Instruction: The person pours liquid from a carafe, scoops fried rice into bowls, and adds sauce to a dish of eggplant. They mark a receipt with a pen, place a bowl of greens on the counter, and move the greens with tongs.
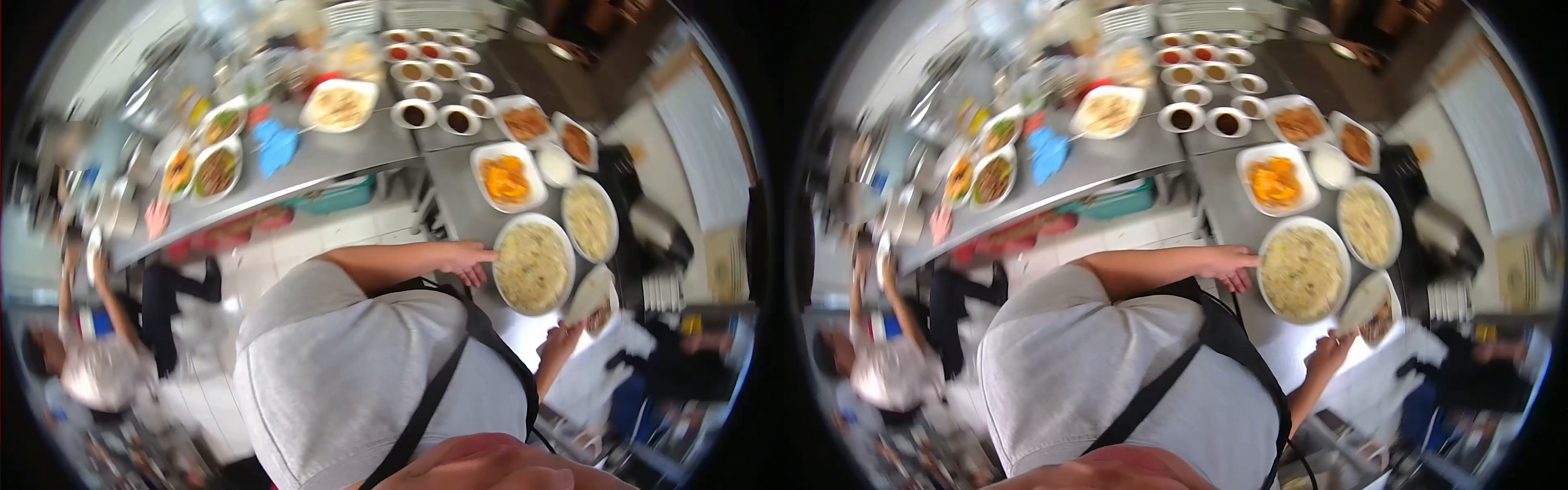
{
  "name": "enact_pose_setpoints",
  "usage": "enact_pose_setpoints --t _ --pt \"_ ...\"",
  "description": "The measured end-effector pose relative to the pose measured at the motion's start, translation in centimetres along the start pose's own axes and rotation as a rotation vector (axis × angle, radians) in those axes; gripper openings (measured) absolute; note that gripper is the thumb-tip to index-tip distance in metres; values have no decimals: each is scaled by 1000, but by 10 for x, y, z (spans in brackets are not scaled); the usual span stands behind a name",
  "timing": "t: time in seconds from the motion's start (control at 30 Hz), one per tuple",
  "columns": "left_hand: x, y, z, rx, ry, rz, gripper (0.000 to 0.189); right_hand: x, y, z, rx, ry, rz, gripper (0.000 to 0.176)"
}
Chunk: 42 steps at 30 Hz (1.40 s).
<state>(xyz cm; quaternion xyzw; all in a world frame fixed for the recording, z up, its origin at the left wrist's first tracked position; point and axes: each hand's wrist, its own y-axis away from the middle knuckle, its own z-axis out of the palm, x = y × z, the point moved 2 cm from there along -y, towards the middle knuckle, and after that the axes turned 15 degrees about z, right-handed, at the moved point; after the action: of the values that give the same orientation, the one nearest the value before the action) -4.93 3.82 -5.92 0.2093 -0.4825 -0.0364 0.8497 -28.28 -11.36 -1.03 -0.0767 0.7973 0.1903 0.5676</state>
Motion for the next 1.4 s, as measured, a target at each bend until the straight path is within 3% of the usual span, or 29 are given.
enact_pose_setpoints --t 0.13,0.2,0.23,0.4,0.43,0.53,0.57,0.67,0.73,0.8,0.83,0.87,0.9,0.93,0.97,1.0,1.03,1.13,1.2,1.27,1.33,1.4 --pt "-2 27 -5 82 -163 110 48 -53 4 24 -265 -415 -57 47" --pt "8 47 1 79 -276 208 49 -81 18 56 -284 -551 -33 44" --pt "16 58 5 64 -326 275 50 -81 12 69 -417 -581 -122 42" --pt "36 92 0 15 -452 681 49 -119 56 160 -620 -516 -74 46" --pt "44 106 -1 17 -398 707 42 -126 69 179 -667 -484 -83 46" --pt "66 154 -27 127 -652 780 33 -138 103 239 -895 -416 -159 48" --pt "65 167 -41 202 -611 941 26 -144 120 260 -942 -400 -140 51" --pt "79 234 -95 469 -540 978 22 -150 152 324 -1112 -252 -293 59" --pt "85 287 -141 645 -238 1154 20 -153 177 364 -1170 -217 -297 59" --pt "87 353 -204 1017 -363 1203 25 -143 188 400 -1247 -103 -259 57" --pt "83 389 -241 1226 -434 1147 28 -137 193 415 -1275 -74 -261 54" --pt "70 428 -290 1542 -674 877 31 -130 194 430 -1290 -31 -246 54" --pt "84 478 -287 1750 -781 899 32 -121 192 442 -1296 17 -224 53" --pt "62 518 -338 1995 -1049 656 29 -114 192 451 -1297 64 -198 53" --pt "82 558 -320 1951 -829 788 29 -111 193 458 -1245 107 -181 52" --pt "80 593 -336 2065 -880 699 31 -108 192 464 -1224 133 -175 52" --pt "73 627 -359 2183 -997 478 34 -105 190 469 -1201 155 -169 52" --pt "71 695 -397 2286 -1112 -74 43 -99 188 480 -1130 194 -159 51" --pt "68 721 -419 2288 -1155 -180 43 -100 187 487 -1102 214 -158 50" --pt "57 743 -451 2287 -1178 -138 42 -108 193 495 -1085 297 -202 49" --pt "64 747 -464 2199 -1151 -355 46 -116 200 502 -1077 353 -237 47" --pt "55 756 -496 2101 -1203 -409 52 -120 210 512 -1101 386 -260 45"
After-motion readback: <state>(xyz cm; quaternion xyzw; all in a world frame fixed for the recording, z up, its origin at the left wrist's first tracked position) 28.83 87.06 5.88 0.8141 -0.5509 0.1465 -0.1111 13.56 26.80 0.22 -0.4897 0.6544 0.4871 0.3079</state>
